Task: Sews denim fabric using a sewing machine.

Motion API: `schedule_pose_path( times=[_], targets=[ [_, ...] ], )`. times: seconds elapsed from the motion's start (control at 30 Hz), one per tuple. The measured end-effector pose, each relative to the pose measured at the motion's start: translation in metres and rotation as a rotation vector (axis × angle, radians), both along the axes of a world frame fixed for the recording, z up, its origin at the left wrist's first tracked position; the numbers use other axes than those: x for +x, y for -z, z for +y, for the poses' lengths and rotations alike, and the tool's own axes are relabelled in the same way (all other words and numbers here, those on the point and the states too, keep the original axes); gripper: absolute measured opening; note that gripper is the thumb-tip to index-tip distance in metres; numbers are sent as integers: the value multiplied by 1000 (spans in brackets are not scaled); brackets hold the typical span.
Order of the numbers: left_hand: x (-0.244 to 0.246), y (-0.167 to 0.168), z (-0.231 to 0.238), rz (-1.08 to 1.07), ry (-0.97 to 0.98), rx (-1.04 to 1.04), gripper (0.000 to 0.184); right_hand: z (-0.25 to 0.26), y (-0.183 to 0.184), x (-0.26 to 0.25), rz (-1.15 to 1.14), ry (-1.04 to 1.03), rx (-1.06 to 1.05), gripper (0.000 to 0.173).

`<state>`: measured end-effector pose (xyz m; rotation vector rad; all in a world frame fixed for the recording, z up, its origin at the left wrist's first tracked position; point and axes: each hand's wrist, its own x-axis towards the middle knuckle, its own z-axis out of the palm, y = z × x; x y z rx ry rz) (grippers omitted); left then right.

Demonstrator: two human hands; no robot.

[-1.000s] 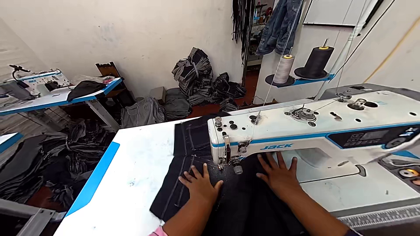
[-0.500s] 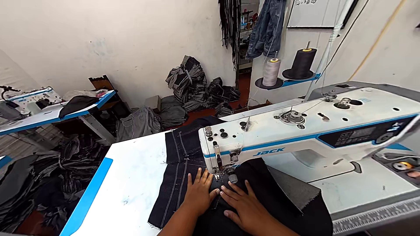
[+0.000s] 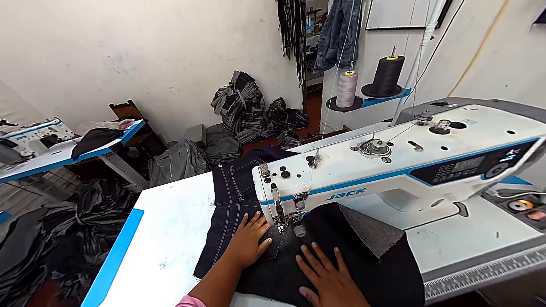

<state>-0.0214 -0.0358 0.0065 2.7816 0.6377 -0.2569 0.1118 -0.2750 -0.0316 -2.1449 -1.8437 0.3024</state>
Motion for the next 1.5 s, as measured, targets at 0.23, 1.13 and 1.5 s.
schedule_pose_path(
  times=[0.23, 1.13, 1.5],
  targets=[
    [7, 9, -74, -79, -401, -12, 59, 12, 2, 95, -51, -65, 62, 54],
    [16, -3, -42, 188, -365, 39, 67, 56, -28, 15, 72, -123, -249, 53],
    [26, -1, -25, 177, -401, 66, 65, 63, -19, 21, 82, -77, -187, 51]
  ],
)
